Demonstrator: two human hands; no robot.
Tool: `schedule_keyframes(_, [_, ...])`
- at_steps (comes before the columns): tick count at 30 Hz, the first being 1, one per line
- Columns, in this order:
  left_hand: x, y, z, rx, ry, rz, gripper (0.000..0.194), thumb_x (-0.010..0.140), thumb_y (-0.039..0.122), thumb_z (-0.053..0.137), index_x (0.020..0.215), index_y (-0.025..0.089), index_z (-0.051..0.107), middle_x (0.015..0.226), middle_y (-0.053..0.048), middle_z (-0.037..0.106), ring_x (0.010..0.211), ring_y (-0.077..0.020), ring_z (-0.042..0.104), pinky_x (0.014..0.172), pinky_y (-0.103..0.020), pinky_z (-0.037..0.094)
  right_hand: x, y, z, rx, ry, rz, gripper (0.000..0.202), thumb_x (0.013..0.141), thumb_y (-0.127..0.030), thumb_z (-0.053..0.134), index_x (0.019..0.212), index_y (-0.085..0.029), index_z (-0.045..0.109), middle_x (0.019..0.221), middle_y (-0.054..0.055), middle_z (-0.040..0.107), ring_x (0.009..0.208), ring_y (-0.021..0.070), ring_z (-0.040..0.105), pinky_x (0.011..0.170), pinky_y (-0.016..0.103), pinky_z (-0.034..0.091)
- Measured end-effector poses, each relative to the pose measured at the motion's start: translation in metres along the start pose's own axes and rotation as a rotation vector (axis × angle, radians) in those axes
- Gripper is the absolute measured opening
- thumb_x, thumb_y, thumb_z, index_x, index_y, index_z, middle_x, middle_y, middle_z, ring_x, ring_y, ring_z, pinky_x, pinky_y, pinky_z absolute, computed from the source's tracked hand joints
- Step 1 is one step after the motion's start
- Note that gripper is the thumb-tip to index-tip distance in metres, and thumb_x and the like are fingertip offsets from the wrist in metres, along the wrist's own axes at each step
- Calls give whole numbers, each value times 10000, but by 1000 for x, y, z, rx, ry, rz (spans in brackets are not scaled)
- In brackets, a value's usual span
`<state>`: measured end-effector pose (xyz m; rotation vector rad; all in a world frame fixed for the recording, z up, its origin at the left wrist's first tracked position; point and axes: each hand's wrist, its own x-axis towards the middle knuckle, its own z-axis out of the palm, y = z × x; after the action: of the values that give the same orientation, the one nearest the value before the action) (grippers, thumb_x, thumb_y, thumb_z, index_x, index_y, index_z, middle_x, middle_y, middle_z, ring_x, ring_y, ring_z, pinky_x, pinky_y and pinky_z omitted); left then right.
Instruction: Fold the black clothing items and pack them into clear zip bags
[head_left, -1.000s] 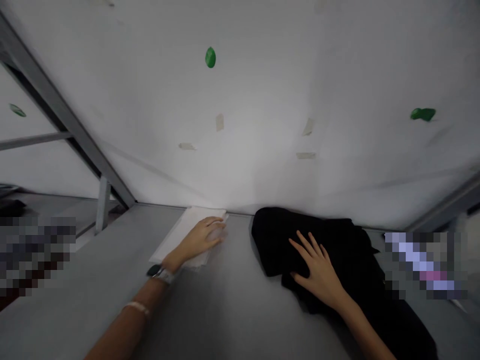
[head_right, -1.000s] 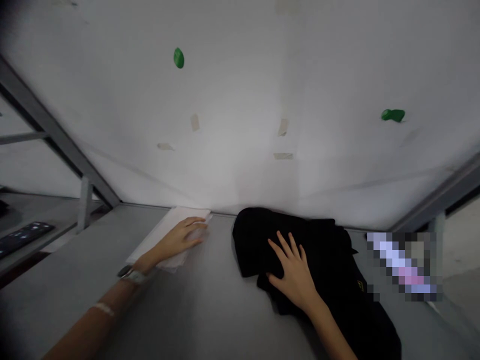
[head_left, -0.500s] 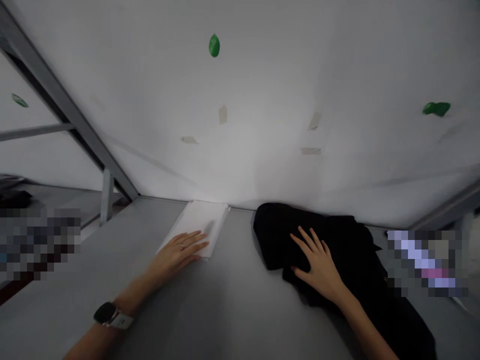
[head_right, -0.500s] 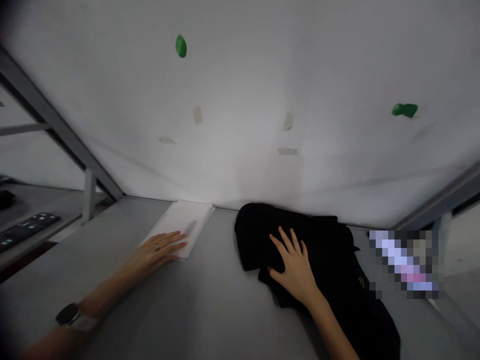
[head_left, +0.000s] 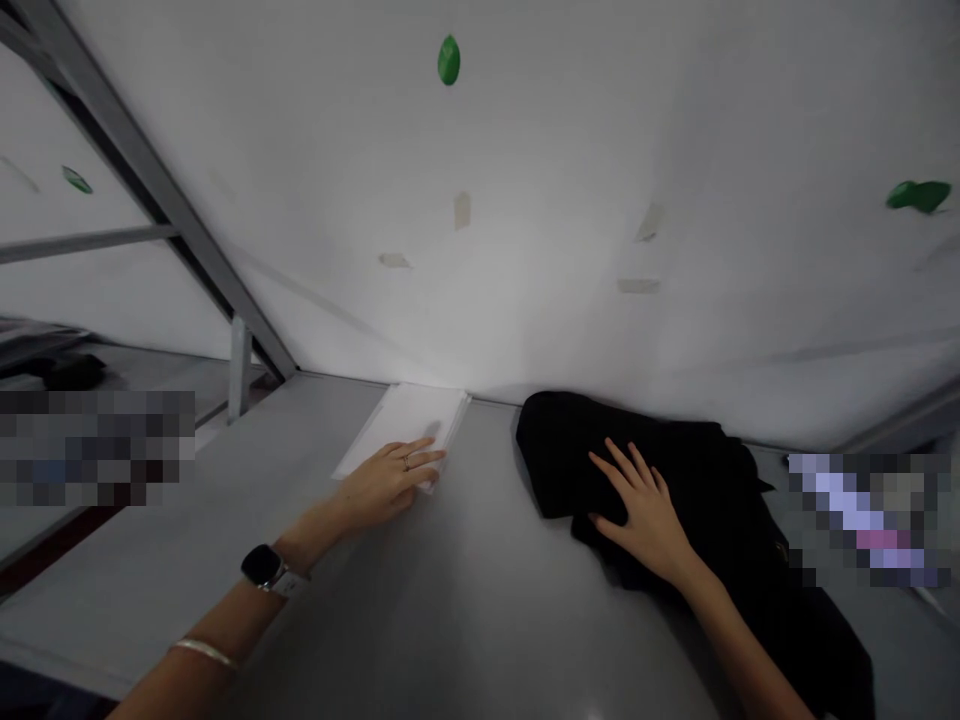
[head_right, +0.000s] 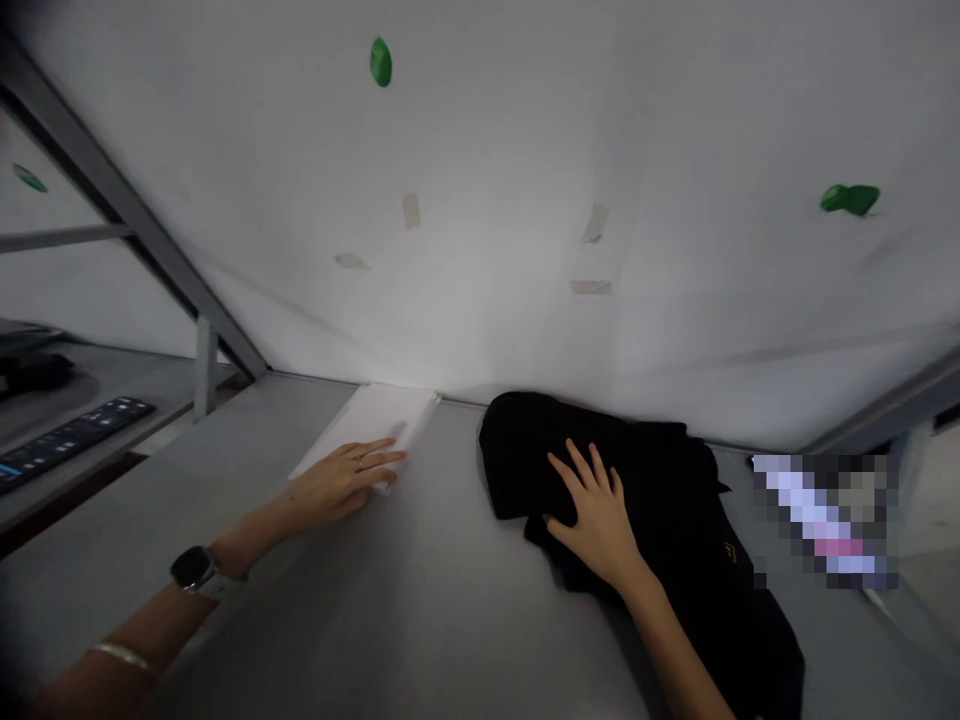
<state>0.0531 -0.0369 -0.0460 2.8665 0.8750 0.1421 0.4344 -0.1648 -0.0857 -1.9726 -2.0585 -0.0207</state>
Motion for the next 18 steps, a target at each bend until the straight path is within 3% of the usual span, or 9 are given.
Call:
schedule_keyframes(5, [8, 10, 4, -20, 10, 6, 533, 742, 13, 430, 1163, 292, 602, 1397, 15, 534, 1333, -199, 439, 1109, -406, 346, 1, -5, -5, -2, -36, 33, 688, 795, -374, 527, 1451, -320, 329, 1582, 28, 208, 1454, 355, 94, 1067, 635, 267])
schedule_keyframes(10, [28, 15, 3, -32, 16, 0, 259, 802, 197, 520, 1029, 227, 641, 1268, -50, 621, 1216, -229, 539, 1106, -415, 360, 3, -10, -15, -6, -97, 71, 679, 794, -363, 548, 1440, -296, 353, 1586, 27, 194, 1457, 348, 81, 1083, 632, 253])
schedule_keyframes(13, [50, 12, 11, 5, 97, -96, 292, 848, 235, 494, 1102, 186, 630, 1312, -105, 574, 1273, -256, 484, 1125, -441, 333, 2, -11, -17, 18, -86, 70, 701, 806, -438, 563, 1454, -308, 329, 1592, 28, 173, 1459, 345, 69, 1087, 629, 248])
schedule_keyframes(18, [82, 1, 32, 78, 206, -169, 420, 856, 93, 384, 1193, 195, 614, 1450, -89, 446, 1381, -238, 354, 1179, -476, 204, 3, -12, -17, 45, -108, 100, 770, 794, -557, 581, 1472, -355, 280, 1601, 4, 121, 1455, 377, 20, 1051, 693, 245])
